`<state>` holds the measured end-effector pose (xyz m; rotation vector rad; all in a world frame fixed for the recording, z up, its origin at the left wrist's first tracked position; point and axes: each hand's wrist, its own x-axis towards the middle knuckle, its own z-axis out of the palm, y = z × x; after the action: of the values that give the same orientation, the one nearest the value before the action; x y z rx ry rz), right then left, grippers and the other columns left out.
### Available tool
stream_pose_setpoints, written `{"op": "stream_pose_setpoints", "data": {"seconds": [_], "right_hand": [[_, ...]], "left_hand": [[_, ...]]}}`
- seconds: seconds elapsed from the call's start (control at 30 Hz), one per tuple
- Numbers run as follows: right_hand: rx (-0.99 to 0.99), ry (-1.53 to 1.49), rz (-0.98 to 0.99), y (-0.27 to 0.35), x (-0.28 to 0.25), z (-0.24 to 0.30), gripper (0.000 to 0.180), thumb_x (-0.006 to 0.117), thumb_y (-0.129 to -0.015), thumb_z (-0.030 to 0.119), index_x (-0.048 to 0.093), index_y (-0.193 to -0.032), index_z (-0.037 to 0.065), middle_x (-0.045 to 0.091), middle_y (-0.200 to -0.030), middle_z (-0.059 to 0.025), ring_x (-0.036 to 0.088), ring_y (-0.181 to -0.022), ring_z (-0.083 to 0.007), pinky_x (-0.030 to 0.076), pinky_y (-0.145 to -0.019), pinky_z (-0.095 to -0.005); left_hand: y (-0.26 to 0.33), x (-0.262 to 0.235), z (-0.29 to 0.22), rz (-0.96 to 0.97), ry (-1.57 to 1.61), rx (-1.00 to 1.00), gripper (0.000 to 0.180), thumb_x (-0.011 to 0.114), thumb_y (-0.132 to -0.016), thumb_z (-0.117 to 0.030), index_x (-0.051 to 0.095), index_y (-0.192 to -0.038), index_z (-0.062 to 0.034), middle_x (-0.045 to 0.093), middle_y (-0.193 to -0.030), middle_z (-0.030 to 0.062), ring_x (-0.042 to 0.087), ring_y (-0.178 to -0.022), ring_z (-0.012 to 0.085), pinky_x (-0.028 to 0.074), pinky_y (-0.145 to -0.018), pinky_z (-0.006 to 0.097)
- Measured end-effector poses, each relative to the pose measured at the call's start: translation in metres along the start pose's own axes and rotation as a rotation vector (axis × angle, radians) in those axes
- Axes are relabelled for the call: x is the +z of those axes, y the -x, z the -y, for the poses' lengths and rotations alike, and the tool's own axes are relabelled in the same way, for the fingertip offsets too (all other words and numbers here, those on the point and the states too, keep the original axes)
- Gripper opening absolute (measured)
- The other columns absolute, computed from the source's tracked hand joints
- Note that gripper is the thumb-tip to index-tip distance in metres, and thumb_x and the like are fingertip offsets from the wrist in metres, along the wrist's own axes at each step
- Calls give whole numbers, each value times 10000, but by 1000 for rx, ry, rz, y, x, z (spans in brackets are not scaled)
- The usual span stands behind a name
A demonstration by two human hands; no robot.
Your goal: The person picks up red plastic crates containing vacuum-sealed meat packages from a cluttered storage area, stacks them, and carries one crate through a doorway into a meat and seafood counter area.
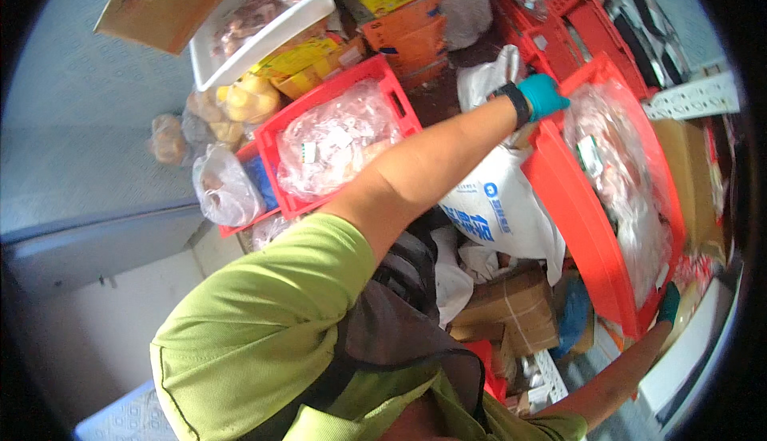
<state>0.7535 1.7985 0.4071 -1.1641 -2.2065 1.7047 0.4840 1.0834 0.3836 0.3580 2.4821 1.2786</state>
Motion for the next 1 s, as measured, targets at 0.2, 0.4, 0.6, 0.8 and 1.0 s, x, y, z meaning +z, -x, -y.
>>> {"op": "stream_pose_setpoints", "data": {"seconds": [0.2, 0.4, 0.6, 0.8, 1.0], "right_hand": [[196, 144, 48, -49, 53, 25, 173, 584, -864, 243, 615, -769, 101, 571, -684, -32, 540, -598, -176, 452, -566, -343], [270, 188, 85, -44, 61, 28, 197, 612, -849, 278, 599, -725, 126, 535, -606, 1, 491, -486, -165, 396, -463, -330], [254, 314, -39, -22, 58, 18, 249, 630, -844, 312, 582, -674, 137, 501, -539, 29, 453, -398, -155, 347, -382, -319], [86, 460, -130, -27, 62, 6, 336, 619, -852, 352, 622, -699, 53, 515, -523, -23, 491, -433, -154, 351, -398, -312], [123, 235, -35, -42, 74, 6, 399, 603, -855, 425, 647, -777, 36, 545, -596, -28, 517, -492, -153, 373, -435, -298]], "left_hand": [[15, -5, -5, -31, -124, -18, 594, 601, -755, -532, 652, -1079, -37, 632, -1105, 196, 597, -1033, 364, 472, -897, 445], [-53, -32, 5, 199, -226, -53, 660, 409, -815, -713, 731, -927, -147, 705, -943, 85, 664, -862, 223, 501, -768, 342], [-108, -1, -8, 172, 671, -257, 366, 627, -869, -356, 670, -916, 4, 667, -828, 110, 611, -622, 207, 518, -581, 343], [-108, 17, -5, 336, 738, -207, 204, 597, -859, -161, 640, -846, 38, 646, -758, 119, 598, -564, 206, 494, -535, 329], [-84, 30, 2, 246, 507, -182, 321, 620, -857, -244, 625, -683, 26, 593, -555, 117, 564, -480, 204, 457, -510, 351]]}}
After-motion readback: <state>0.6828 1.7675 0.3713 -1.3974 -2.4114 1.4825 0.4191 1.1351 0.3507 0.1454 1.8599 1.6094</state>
